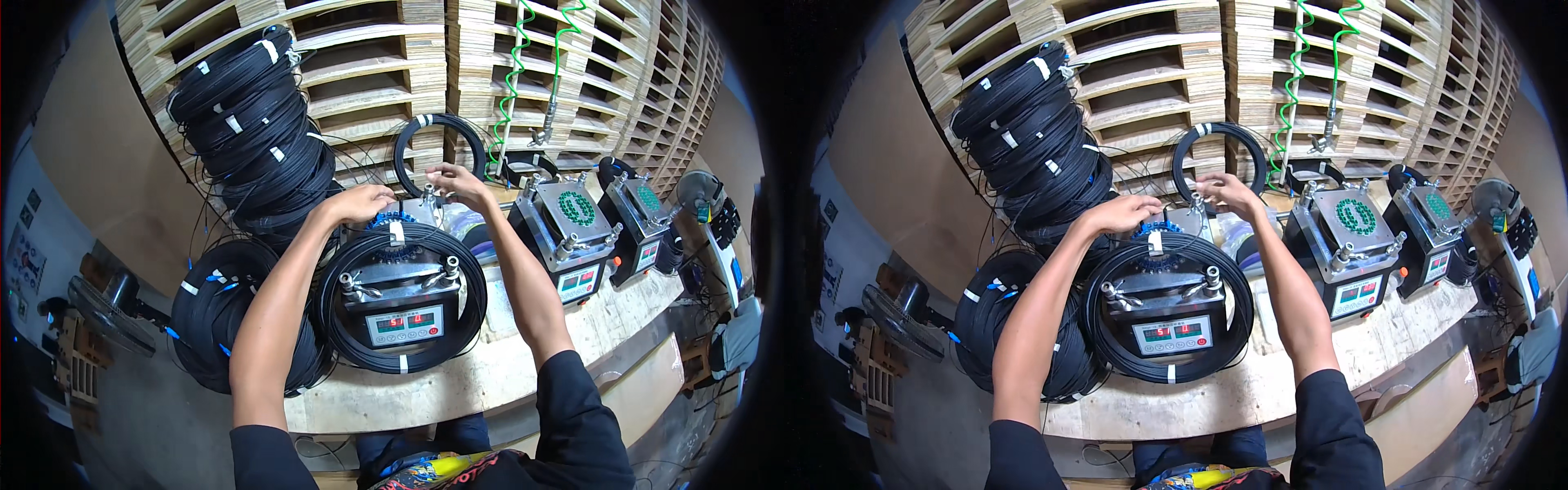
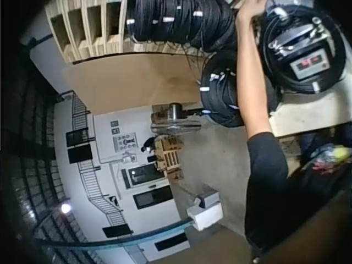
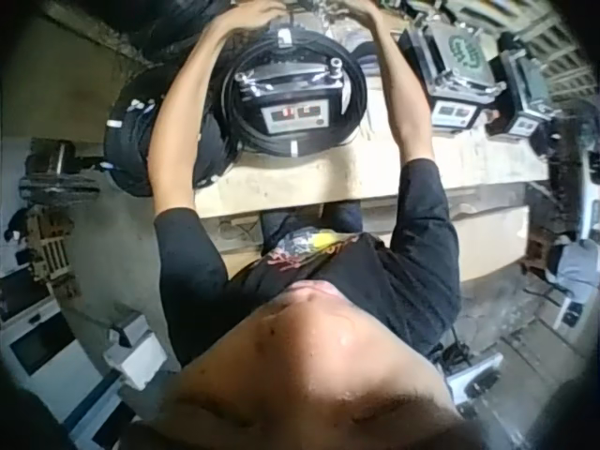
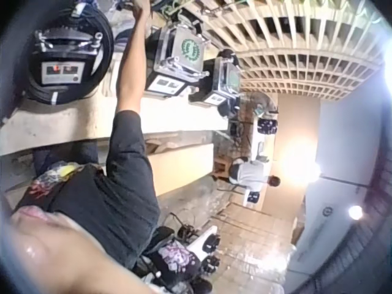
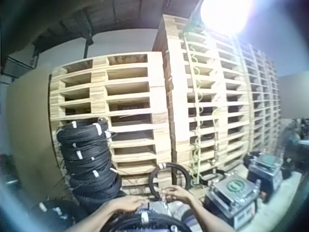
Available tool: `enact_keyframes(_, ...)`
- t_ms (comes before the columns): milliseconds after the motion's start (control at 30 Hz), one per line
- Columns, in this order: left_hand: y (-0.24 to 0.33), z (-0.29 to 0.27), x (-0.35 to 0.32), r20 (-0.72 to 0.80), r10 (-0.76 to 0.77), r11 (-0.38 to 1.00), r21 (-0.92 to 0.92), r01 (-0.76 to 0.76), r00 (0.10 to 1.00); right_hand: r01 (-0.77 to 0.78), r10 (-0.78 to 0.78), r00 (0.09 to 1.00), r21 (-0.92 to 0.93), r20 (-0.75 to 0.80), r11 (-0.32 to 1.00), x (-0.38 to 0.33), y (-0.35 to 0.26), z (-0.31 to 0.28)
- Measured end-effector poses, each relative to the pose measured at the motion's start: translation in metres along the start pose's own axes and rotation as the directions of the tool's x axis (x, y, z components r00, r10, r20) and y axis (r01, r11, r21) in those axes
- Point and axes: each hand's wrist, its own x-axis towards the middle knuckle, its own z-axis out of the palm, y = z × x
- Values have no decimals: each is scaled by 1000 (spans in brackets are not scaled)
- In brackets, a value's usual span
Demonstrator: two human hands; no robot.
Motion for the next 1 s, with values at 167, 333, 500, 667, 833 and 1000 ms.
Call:
enact_keyframes(167,-16,-3,6,66,16,996,-84,-10,998,106,-156,976,291,154,951,9,18,-9)
enact_keyframes(333,6,-14,-7,59,59,979,-201,-46,997,80,-102,985,156,137,984,19,21,-15)
enact_keyframes(500,-20,-36,-14,-211,-113,628,-772,-94,971,135,-144,985,-94,-99,986,8,11,2)
enact_keyframes(667,-95,-18,12,-229,124,992,6,-126,966,383,-545,766,-437,-342,814,-36,20,33)
enact_keyframes(833,-99,-1,34,-412,-136,969,133,207,901,390,-540,747,-401,-388,829,-129,-18,99)
enact_keyframes(1000,-76,9,42,-628,-507,845,-228,484,590,233,-586,656,-611,-476,756,-139,-11,103)
